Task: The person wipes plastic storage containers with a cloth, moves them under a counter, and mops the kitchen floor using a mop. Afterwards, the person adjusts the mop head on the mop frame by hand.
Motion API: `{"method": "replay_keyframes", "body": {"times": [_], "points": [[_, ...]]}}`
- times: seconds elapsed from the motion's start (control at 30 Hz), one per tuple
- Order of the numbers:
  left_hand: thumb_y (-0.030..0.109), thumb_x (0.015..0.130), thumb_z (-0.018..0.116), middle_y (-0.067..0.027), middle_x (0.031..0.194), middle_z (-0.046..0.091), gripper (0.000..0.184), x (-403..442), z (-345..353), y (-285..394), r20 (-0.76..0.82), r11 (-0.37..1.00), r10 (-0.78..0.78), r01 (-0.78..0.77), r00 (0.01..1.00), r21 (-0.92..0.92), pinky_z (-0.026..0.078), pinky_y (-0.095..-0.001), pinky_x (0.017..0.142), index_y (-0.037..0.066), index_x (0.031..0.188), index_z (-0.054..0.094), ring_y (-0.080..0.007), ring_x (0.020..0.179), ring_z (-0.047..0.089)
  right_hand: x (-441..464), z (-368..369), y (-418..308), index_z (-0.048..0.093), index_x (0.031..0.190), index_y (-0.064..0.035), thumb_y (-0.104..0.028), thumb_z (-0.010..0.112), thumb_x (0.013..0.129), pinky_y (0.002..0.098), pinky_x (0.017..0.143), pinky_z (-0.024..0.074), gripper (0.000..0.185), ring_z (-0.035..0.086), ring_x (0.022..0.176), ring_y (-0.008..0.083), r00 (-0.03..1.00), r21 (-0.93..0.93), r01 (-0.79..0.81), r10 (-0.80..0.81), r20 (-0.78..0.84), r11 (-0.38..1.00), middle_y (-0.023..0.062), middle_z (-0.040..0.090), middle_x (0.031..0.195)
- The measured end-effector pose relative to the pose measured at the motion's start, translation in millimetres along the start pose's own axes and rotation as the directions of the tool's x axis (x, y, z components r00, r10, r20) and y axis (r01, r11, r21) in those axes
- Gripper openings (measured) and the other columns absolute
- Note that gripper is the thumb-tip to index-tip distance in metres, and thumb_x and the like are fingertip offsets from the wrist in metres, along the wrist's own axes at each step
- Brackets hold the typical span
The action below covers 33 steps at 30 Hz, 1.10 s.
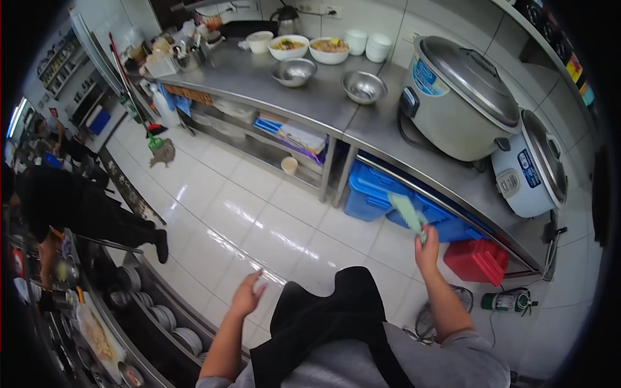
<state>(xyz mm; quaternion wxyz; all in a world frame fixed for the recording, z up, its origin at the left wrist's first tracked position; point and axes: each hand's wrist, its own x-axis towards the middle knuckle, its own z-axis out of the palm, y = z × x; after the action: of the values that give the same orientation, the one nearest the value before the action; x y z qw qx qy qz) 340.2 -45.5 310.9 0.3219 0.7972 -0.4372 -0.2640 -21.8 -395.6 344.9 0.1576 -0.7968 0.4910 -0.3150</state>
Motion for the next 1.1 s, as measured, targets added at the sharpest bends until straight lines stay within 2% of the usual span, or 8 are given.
{"method": "replay_keyframes", "body": {"times": [0.27,0.43,0.53,0.63,0.73,0.77,1.0,1.1], "points": [[0.033,0.089,0.054,-0.0204,0.117,0.056,0.047,-96,-16,-110,0.001,0.858,-0.417,0.393,0.909,0.33,0.043,-0.0404,0.092,0.006,0.127,0.048,-0.0341,0.107,0.054,179,86,-45,0.05,0.115,-0.006,-0.033,0.071,0.071,0.0545,0.103,0.0232,0.055,0.04,0.122,0.0328,0.951,-0.365,0.306,-0.297,0.084,0.879,0.0128,0.046,0.127],[0.032,0.09,0.052,-0.0195,0.107,0.059,0.045,-263,-48,-131,0.022,0.299,-0.948,0.86,0.319,0.415,0.044,-0.0416,0.089,0.005,0.125,0.048,-0.0353,0.101,0.056,151,152,-32,0.057,0.106,-0.0108,-0.031,0.069,0.073,0.0566,0.096,0.0264,0.04,0.045,0.115,0.0325,0.803,-0.095,0.595,-0.59,0.078,0.798,0.0125,0.051,0.119],[0.031,0.089,0.054,-0.0189,0.104,0.061,0.047,-270,-54,-88,0.021,0.221,-0.974,0.924,0.226,0.311,0.045,-0.0403,0.087,0.005,0.127,0.046,-0.034,0.099,0.058,106,225,19,0.057,0.096,-0.0086,-0.04,0.061,0.081,0.0513,0.089,0.0356,0.035,0.047,0.108,0.0349,0.747,0.207,-0.138,-0.035,0.664,0.969,0.0124,0.053,0.109],[0.03,0.088,0.057,-0.0182,0.1,0.062,0.049,-233,-45,-67,-0.021,0.29,-0.954,0.937,0.299,0.195,0.046,-0.039,0.084,0.005,0.128,0.044,-0.0328,0.097,0.06,115,315,61,0.049,0.113,-0.0076,-0.06,0.056,0.076,0.0509,0.095,0.0355,0.064,0.048,0.108,0.0358,0.495,0.375,-0.857,0.367,0.787,0.353,0.0142,0.052,0.116],[0.028,0.087,0.059,-0.0175,0.096,0.064,0.051,-183,-33,-63,-0.081,0.507,-0.856,0.86,0.511,0.067,0.047,-0.0377,0.082,0.004,0.13,0.042,-0.0315,0.095,0.061,97,384,97,0.048,0.122,-0.0097,-0.074,0.053,0.069,0.0496,0.097,0.0376,0.083,0.053,0.102,0.0326,0.228,0.411,-0.475,0.342,0.912,-0.779,0.0144,0.055,0.117],[0.028,0.087,0.06,-0.0173,0.095,0.064,0.052,-164,-27,-59,-0.092,0.576,-0.814,0.818,0.574,0.006,0.047,-0.0373,0.081,0.004,0.13,0.042,-0.0311,0.094,0.062,83,436,123,0.059,0.103,-0.0112,-0.057,0.057,0.078,0.0416,0.087,0.0438,0.052,0.056,0.093,0.0244,0.633,0.224,-0.574,-0.253,0.732,-0.788,0.0096,0.062,0.1],[0.02,0.087,0.061,-0.0169,0.112,0.06,0.049,20,-21,51,0.074,0.692,-0.717,0.72,0.694,-0.051,0.047,-0.0354,0.085,0.005,0.13,0.043,-0.0271,0.101,0.06,151,312,-57,0.06,0.097,-0.0049,-0.024,0.057,0.089,0.0269,0.067,0.0462,0.021,0.057,0.071,0.0126,0.254,0.243,-0.952,-0.041,0.966,-0.185,0.0036,0.061,0.086],[0.021,0.086,0.061,-0.0178,0.11,0.061,0.049,37,-19,57,0.111,0.697,-0.704,0.713,0.701,-0.081,0.049,-0.0358,0.083,0.005,0.13,0.044,-0.0276,0.098,0.062,202,221,-109,0.059,0.102,-0.0008,-0.018,0.056,0.088,0.0267,0.07,0.0448,0.022,0.057,0.076,0.0147,0.821,0.77,-0.508,-0.054,0.568,0.385,0.0046,0.062,0.09]]}}
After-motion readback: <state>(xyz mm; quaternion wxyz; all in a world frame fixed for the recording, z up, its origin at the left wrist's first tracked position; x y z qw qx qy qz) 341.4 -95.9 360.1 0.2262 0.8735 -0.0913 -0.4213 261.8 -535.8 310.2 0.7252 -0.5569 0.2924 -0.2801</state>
